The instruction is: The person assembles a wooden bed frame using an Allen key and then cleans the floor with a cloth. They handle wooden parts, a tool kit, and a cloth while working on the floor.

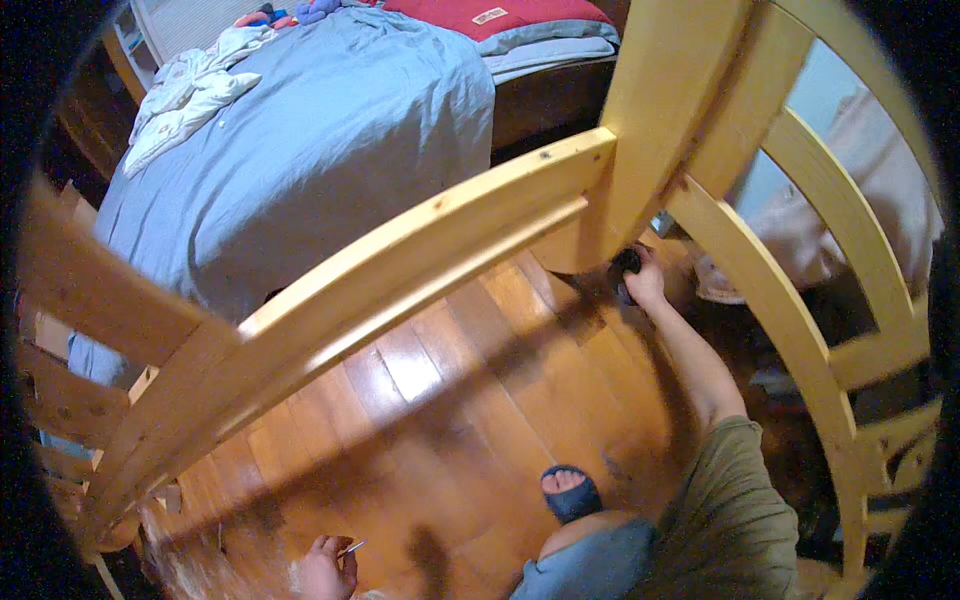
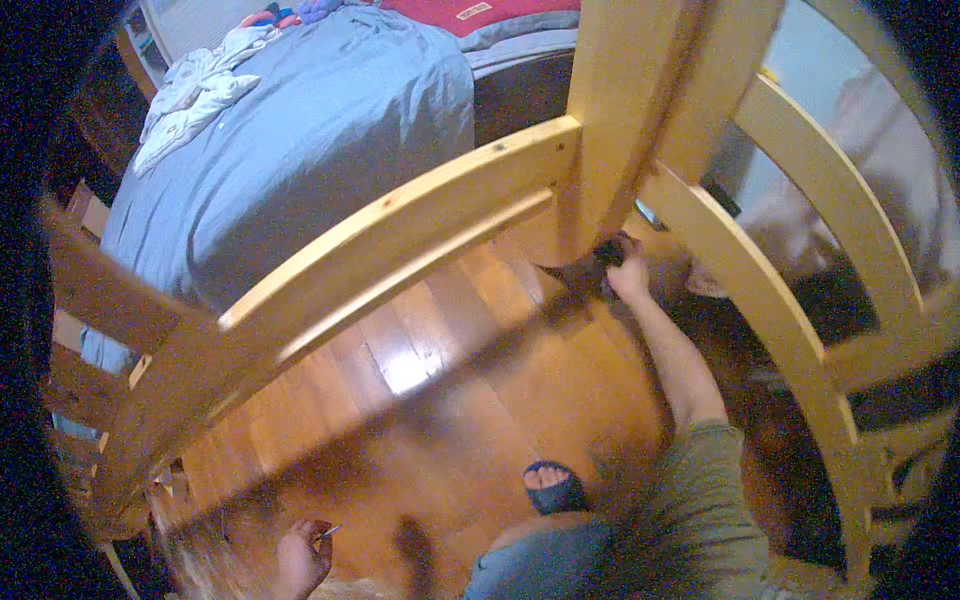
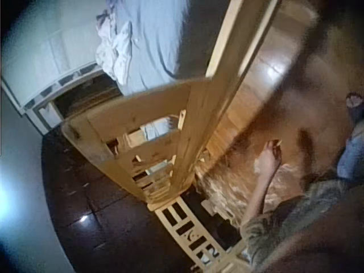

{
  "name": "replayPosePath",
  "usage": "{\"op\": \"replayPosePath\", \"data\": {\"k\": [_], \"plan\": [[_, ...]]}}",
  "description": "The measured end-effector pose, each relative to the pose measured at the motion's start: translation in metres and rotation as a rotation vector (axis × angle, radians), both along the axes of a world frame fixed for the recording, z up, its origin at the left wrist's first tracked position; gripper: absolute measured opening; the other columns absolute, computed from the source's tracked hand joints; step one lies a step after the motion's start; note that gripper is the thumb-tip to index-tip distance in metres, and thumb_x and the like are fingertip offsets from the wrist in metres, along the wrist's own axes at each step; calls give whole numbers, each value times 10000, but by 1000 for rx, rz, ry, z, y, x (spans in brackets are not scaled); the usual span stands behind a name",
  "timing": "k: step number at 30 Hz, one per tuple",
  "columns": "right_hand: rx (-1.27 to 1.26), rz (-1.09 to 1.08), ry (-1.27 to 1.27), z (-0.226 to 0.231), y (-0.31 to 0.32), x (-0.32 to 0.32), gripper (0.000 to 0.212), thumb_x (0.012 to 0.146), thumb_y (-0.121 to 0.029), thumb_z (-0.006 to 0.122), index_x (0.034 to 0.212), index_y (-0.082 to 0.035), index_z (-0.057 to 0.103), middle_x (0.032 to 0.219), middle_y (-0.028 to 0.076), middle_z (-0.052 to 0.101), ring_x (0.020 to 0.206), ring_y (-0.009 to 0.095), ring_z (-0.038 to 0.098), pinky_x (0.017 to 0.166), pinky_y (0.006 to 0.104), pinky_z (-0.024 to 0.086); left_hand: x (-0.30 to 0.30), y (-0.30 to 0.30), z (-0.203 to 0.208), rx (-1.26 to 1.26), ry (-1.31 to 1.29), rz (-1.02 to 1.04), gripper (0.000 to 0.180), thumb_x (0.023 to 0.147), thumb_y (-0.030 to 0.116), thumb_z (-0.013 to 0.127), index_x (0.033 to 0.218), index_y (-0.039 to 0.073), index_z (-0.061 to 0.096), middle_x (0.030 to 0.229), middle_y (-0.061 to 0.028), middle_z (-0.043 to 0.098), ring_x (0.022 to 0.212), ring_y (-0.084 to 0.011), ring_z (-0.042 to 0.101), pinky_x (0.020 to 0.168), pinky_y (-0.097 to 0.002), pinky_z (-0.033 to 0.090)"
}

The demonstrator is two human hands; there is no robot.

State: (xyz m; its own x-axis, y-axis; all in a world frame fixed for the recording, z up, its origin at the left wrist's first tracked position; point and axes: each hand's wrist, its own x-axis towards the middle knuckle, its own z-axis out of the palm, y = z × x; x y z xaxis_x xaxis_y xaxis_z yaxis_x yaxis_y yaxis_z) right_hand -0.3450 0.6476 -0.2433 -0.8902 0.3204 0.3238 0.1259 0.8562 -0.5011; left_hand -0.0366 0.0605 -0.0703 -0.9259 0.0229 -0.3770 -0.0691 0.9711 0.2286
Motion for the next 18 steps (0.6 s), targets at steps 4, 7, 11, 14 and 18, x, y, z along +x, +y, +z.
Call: {"op": "replayPosePath", "data": {"k": [4,7,11,14,18], "plan": [[48,30,-25,-44,77,-80,251,696,-113,601,890,17,509,985,219,522,920,322,518,766,359,429,-34,38,-1,-25,17,14,186,801,116,514,961,71,596,923,-167,587,764,-340,582,646,-405,479],[59,17,-139,-52,92,-121,274,712,-133,591,920,21,504,1003,218,519,928,315,516,773,357,429,-47,60,-4,-54,-42,75,192,810,132,502,967,73,597,932,-163,593,776,-337,585,645,-404,484],[127,-3,-239,-65,105,-141,305,734,-161,579,960,27,497,1027,216,514,938,307,513,782,355,429,-48,87,-10,-240,-201,205,194,770,208,545,911,100,622,889,-144,605,717,-329,596,667,-409,483],[199,-37,-293,-66,129,-147,330,751,-182,569,990,32,492,1046,215,511,946,300,511,789,353,429,-47,88,-6,-216,-191,171,221,784,243,544,941,96,595,883,-140,582,708,-327,593,604,-427,484],[277,8,-336,-75,113,-133,363,773,-209,556,1030,38,484,1070,213,506,956,291,508,798,350,428,-9,71,-14,-237,-195,258,192,797,232,534,918,87,564,854,-134,572,697,-313,597,590,-433,486]]}}
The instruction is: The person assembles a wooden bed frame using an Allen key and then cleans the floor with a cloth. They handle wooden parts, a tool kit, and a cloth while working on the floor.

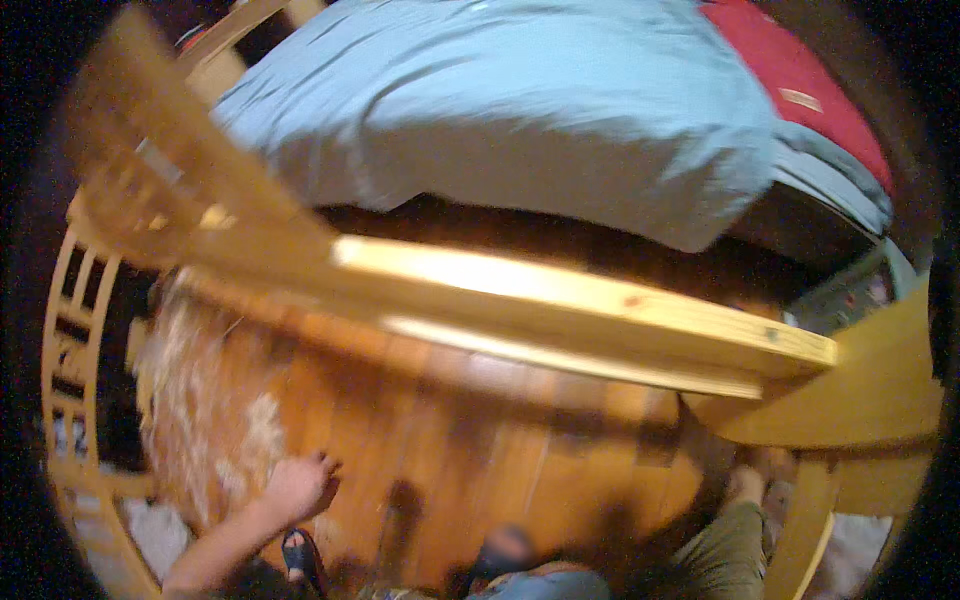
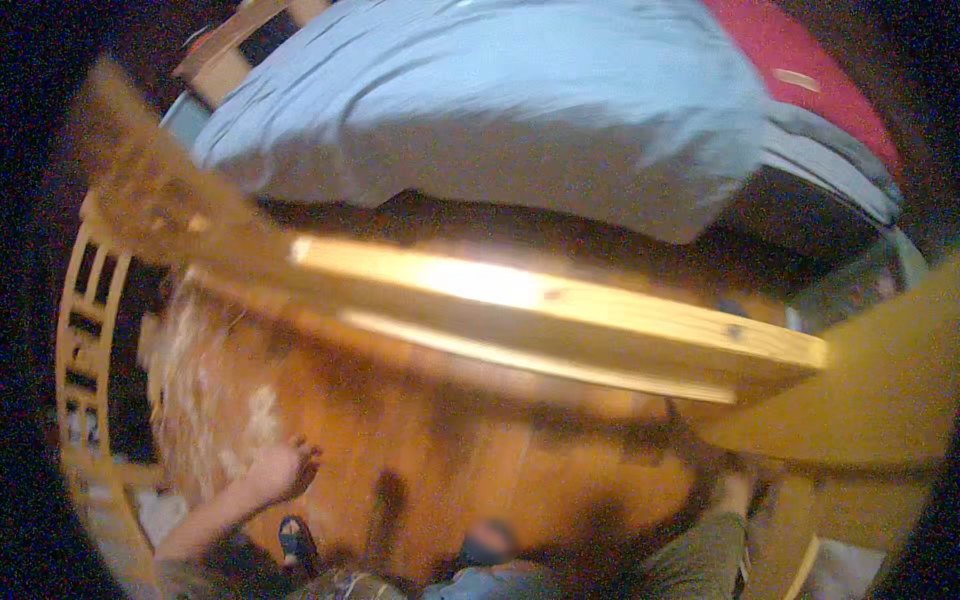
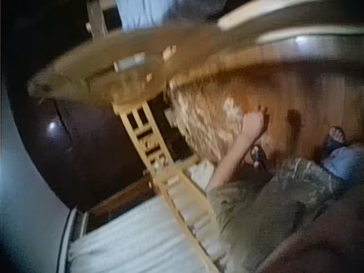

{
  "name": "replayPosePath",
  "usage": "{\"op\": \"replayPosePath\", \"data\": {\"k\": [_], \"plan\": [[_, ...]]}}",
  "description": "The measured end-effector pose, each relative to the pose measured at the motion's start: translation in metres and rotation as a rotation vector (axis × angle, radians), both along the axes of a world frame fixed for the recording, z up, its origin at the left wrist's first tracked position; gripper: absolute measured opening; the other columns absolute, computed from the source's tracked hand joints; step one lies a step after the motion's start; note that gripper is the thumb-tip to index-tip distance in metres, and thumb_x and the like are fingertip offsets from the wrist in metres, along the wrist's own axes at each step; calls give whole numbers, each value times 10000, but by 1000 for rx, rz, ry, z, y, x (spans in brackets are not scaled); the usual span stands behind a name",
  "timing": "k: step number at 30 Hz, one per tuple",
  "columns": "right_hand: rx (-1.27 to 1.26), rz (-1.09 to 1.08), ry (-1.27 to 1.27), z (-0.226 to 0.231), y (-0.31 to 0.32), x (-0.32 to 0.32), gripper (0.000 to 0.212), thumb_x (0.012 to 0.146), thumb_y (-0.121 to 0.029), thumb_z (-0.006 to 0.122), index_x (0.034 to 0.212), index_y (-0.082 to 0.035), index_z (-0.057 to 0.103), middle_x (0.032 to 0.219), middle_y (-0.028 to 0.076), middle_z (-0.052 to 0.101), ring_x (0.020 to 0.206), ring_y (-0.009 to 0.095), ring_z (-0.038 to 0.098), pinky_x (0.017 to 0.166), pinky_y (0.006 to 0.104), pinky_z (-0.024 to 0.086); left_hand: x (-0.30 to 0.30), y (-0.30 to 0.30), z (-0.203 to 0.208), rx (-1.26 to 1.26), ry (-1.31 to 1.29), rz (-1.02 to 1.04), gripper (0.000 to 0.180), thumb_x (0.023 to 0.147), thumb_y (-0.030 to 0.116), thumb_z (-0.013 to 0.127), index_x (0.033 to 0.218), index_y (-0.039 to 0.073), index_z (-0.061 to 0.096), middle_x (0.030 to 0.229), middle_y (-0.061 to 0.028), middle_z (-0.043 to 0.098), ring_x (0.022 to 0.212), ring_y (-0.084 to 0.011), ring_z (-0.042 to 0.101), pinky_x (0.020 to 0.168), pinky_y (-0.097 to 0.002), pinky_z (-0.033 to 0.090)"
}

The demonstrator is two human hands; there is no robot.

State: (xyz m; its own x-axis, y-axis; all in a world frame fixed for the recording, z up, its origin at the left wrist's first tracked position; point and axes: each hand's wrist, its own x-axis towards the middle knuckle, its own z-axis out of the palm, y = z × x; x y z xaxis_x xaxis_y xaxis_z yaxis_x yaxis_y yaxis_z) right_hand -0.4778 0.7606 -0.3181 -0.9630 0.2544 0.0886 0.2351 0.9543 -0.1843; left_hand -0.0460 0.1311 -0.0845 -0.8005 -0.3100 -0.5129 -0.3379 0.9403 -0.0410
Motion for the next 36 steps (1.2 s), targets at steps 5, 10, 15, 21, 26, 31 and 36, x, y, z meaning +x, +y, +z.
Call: {"op": "replayPosePath", "data": {"k": [5,10,15,21,26,31,36], "plan": [[95,53,-148,-15,-28,64,407,801,-243,540,1080,45,476,1101,211,500,968,280,505,810,347,428,6,-12,21,-1,-85,78,239,800,220,545,1006,99,543,925,-124,570,758,-309,589,616,-425,486],[153,60,-620,-35,-71,91,451,828,-278,524,1130,52,467,1131,210,495,981,268,501,821,344,428,89,-42,37,-67,31,216,166,781,181,552,901,67,538,819,-137,571,701,-320,592,585,-434,476],[241,440,-279,-27,-222,204,795,637,-324,697,1318,-132,336,1316,255,270,1107,447,343,902,515,339,236,-57,25,-82,78,431,128,766,144,544,853,50,534,802,-148,576,696,-322,595,569,-433,475],[76,1139,-345,28,-509,385,769,590,-227,740,1268,-123,392,1225,249,370,1116,397,370,937,474,314,378,-51,5,29,135,581,189,742,127,541,915,53,543,847,-150,584,738,-320,598,604,-437,481],[-532,1229,-633,12,-716,474,568,617,-66,657,1163,-103,503,1068,137,524,997,281,495,865,379,413,439,-44,-41,96,400,646,270,751,138,536,1011,68,540,915,-137,580,777,-328,592,645,-444,481],[-974,1404,-827,136,-814,527,573,612,22,592,1172,-37,485,1025,79,575,946,208,539,829,313,444,487,-56,-65,195,661,779,245,766,137,526,999,68,550,906,-145,589,787,-346,587,682,-436,479],[-650,1330,-648,237,-768,479,555,598,-3,595,1144,-33,499,985,51,576,940,172,526,829,283,418,482,-78,-79,382,922,773,215,769,123,524,974,72,563,865,-161,597,794,-360,580,693,-443,472]]}}
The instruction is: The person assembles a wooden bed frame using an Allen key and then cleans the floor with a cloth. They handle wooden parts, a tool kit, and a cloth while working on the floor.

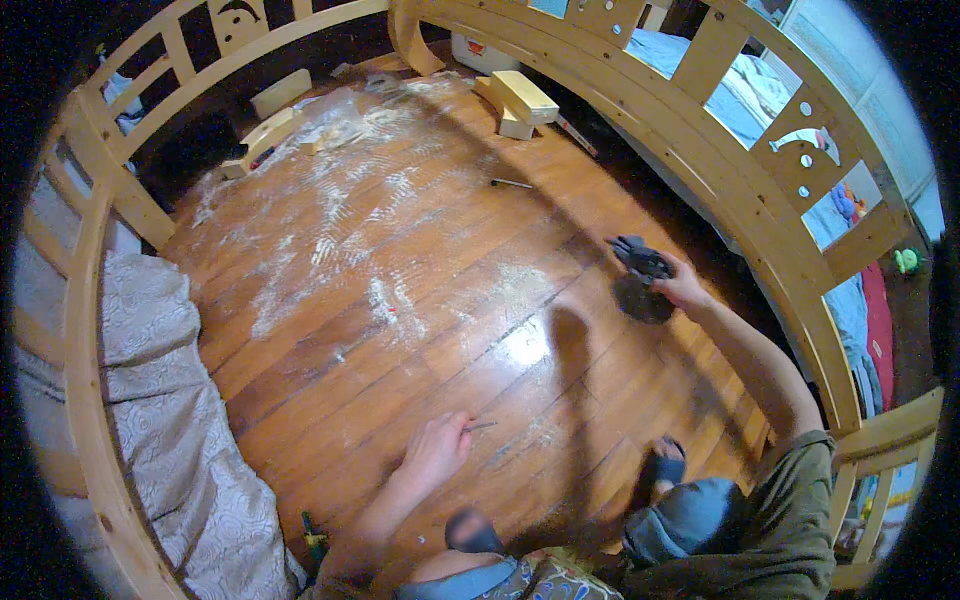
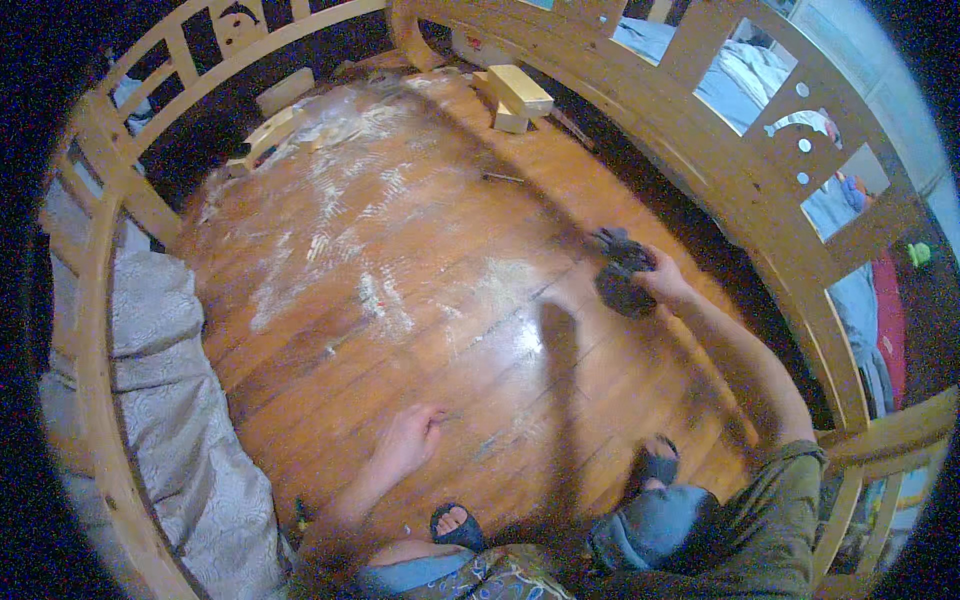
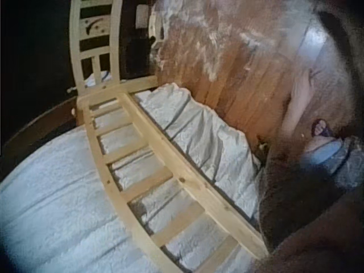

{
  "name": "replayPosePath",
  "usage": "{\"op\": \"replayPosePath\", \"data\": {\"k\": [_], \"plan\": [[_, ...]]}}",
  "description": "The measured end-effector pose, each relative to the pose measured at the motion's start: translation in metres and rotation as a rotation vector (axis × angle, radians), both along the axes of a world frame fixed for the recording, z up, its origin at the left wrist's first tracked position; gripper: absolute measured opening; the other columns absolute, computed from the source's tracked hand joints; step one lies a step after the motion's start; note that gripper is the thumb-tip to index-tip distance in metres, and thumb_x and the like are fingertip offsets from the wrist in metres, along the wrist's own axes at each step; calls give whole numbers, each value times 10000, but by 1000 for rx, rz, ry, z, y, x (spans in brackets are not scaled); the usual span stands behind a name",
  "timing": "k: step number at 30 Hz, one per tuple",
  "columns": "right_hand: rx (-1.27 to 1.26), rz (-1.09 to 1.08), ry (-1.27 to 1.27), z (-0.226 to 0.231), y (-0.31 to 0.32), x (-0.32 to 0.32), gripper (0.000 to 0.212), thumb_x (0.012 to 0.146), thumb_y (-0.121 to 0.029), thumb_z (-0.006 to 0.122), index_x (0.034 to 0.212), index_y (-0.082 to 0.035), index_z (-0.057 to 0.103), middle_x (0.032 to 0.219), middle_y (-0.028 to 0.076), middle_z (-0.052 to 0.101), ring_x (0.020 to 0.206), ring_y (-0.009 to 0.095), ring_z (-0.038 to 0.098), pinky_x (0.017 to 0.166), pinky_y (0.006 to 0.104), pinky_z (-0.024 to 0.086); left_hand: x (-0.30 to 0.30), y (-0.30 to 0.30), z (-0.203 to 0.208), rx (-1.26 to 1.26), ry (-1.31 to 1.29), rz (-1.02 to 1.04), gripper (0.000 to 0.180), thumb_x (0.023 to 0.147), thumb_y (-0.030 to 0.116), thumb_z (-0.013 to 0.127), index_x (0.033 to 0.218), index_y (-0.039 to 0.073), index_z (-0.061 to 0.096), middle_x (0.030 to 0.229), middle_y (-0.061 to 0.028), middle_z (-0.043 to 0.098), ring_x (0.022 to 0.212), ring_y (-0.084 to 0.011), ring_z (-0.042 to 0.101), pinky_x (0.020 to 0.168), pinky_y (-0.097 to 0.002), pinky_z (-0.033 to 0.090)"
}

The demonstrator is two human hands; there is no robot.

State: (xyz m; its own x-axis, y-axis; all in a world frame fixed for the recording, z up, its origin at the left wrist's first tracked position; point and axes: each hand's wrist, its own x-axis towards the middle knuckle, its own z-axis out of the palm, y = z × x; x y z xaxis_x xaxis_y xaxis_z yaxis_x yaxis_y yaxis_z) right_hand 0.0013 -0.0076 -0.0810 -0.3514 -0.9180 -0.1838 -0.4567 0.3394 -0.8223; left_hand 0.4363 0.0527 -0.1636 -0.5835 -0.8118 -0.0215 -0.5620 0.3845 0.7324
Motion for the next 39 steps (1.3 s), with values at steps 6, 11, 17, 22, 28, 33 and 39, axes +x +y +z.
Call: {"op": "replayPosePath", "data": {"k": [6,11,17,22,28,33,39], "plan": [[-9,-106,-2,-84,115,-159,462,593,-5,582,1053,-24,547,923,57,590,845,173,556,767,294,440,0,-38,5,-55,-211,-177,207,760,135,531,955,70,561,840,-156,602,769,-344,587,664,-440,478],[571,-665,435,-238,131,-190,470,684,-241,589,1099,-41,497,1042,114,528,926,248,514,791,374,423,8,-66,-9,-29,-312,-105,195,754,138,538,942,89,560,822,-151,604,740,-330,593,634,-440,480],[600,-448,688,-244,-61,-30,755,631,-386,716,1268,-224,345,1319,186,267,1182,443,269,848,517,416,-32,-98,23,164,-525,-6,186,754,141,524,930,112,574,792,-150,610,741,-327,599,642,-437,478],[212,-349,464,-262,-205,-51,605,643,-140,638,1211,-186,435,1242,168,342,1147,385,347,948,448,347,-128,-135,40,64,-589,-68,190,774,157,493,938,105,573,841,-154,615,756,-319,604,650,-430,478],[-472,-267,34,-189,-241,-114,568,608,32,502,1170,-46,470,1139,123,479,1120,261,427,982,361,320,-169,-158,58,132,-772,-65,227,728,134,552,948,82,573,868,-157,612,738,-316,606,641,-432,479],[-476,-381,651,-182,-99,-295,498,614,0,523,1107,-63,537,1107,124,508,1099,278,438,961,382,340,-116,-148,66,120,-991,204,220,699,125,588,910,65,575,801,-163,608,669,-333,596,588,-419,479],[210,-591,840,-264,-62,-373,509,612,-43,549,1118,-97,537,1147,128,475,1111,306,414,953,398,345,-62,-97,58,185,-1117,317,188,700,117,583,881,69,604,666,-161,596,613,-346,583,551,-441,466]]}}
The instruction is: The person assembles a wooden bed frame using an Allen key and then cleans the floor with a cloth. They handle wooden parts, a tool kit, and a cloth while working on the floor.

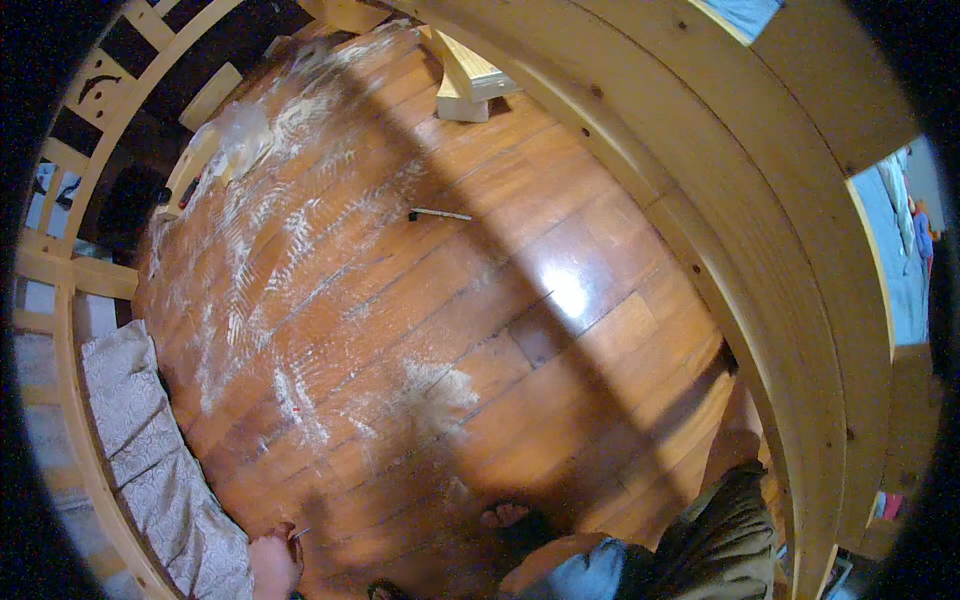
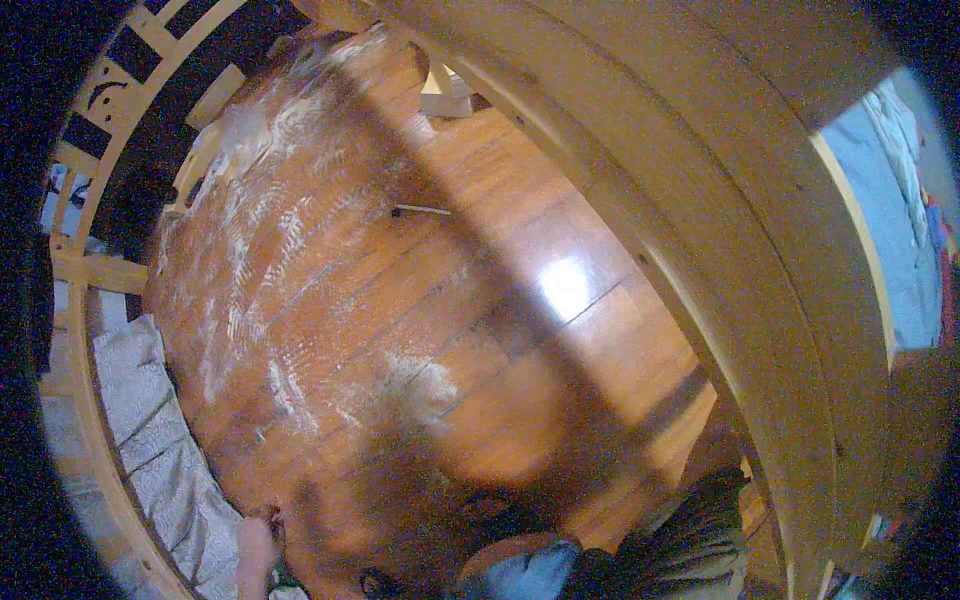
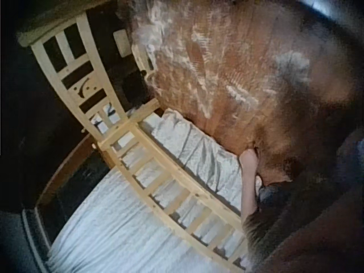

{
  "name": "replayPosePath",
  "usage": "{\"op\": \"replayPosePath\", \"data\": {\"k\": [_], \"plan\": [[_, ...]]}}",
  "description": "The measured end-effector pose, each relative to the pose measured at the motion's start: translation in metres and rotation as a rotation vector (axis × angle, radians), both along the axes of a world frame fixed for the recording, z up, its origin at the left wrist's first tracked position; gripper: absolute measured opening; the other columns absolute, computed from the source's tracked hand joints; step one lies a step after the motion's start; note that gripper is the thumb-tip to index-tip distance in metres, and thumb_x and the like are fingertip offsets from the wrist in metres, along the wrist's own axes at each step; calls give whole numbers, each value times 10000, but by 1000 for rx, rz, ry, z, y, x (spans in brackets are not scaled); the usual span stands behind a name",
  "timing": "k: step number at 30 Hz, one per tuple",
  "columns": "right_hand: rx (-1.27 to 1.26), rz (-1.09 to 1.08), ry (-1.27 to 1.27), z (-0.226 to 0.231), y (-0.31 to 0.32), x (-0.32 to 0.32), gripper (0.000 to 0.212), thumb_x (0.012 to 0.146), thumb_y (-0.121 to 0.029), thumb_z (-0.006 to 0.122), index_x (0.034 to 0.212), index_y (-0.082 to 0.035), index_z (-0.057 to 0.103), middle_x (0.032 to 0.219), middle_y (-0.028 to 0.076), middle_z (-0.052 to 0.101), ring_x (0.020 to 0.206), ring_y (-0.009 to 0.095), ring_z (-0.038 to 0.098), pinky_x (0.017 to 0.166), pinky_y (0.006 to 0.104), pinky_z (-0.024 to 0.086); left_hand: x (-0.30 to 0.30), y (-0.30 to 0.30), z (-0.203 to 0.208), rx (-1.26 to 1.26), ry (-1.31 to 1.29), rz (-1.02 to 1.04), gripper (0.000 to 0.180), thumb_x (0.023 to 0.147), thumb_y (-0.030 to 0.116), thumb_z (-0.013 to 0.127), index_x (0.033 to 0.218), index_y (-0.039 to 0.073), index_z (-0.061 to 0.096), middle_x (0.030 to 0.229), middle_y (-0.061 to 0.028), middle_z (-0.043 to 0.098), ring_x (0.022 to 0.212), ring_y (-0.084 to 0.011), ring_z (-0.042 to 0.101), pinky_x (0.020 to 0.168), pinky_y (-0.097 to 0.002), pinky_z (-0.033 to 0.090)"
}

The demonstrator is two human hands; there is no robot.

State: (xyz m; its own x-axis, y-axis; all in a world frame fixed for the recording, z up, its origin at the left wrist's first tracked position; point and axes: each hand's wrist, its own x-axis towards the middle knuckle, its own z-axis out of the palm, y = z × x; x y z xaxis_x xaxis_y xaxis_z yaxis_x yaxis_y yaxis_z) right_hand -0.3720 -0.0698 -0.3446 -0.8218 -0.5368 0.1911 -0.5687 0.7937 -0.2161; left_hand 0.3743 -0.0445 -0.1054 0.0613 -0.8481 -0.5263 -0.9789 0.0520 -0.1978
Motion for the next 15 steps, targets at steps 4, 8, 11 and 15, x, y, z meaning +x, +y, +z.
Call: {"op": "replayPosePath", "data": {"k": [4,8,11,15], "plan": [[-74,168,-14,37,-126,25,516,611,-73,567,1124,-120,537,1173,131,452,1119,325,399,948,409,348,5,11,3,61,-58,28,215,698,133,588,904,74,606,674,-167,601,610,-349,585,563,-439,472],[-16,354,-58,75,-248,102,525,610,-102,584,1131,-143,537,1199,134,430,1128,343,383,943,420,352,-27,-2,7,88,-52,-7,230,708,153,581,924,77,604,698,-168,613,620,-336,596,576,-434,478],[115,605,-171,70,-305,204,532,609,-124,597,1136,-160,537,1219,136,413,1134,357,371,939,428,354,-43,-15,5,98,-9,-37,238,711,164,579,933,80,601,700,-159,614,624,-335,596,586,-436,479],[-656,893,-674,34,-349,282,479,611,-10,512,1083,-78,559,1087,150,528,1043,312,486,935,375,366,-52,-38,12,154,-11,-61,248,706,161,584,940,80,593,705,-151,606,618,-338,589,591,-443,476]]}}
